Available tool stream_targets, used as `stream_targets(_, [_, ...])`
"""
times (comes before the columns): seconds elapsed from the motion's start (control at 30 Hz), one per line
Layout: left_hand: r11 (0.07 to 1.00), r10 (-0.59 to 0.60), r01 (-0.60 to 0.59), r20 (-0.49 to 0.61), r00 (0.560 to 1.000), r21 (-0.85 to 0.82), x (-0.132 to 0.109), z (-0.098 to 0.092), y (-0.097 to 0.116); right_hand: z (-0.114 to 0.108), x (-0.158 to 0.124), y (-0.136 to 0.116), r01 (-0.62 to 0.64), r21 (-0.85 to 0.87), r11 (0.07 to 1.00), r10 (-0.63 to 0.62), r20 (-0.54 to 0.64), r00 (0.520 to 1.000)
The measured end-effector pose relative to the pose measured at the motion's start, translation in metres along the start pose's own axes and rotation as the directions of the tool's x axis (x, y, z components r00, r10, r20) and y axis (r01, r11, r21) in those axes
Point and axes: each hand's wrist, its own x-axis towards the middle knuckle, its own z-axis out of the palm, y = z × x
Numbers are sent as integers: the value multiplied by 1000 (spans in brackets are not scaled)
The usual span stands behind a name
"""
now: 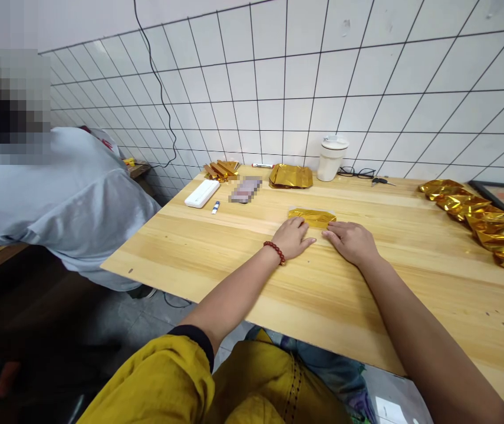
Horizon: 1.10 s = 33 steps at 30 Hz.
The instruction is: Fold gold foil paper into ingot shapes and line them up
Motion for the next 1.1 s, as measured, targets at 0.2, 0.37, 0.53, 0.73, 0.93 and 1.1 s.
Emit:
stream_targets(0.2, [1000,-4,4,0,1000,-7,0,1,-1,3,-2,10,-67,-18,998,66,-46,997])
stream_targets(0.37, [1000,-3,3,-12,1000,9,0,2,-2,5,-1,7,15,-32,999,-17,-68,998])
stream_targets(0.53, [1000,2,-2,-7,1000,6,-1,3,-2,3,1,-4,4,-48,999,-11,-132,991])
stream_targets(0.73, [1000,1,-1,2,1000,1,-1,1,-2,7,0,-1,30,-38,999,-36,-183,983])
stream_targets(0.93, [1000,6,-5,-8,1000,16,-1,3,-2,22,1,2,236,38,971,-239,121,963])
stream_targets(1.1, [1000,7,-7,-20,1000,18,-1,2,-2,24,2,2,217,89,972,-229,156,961])
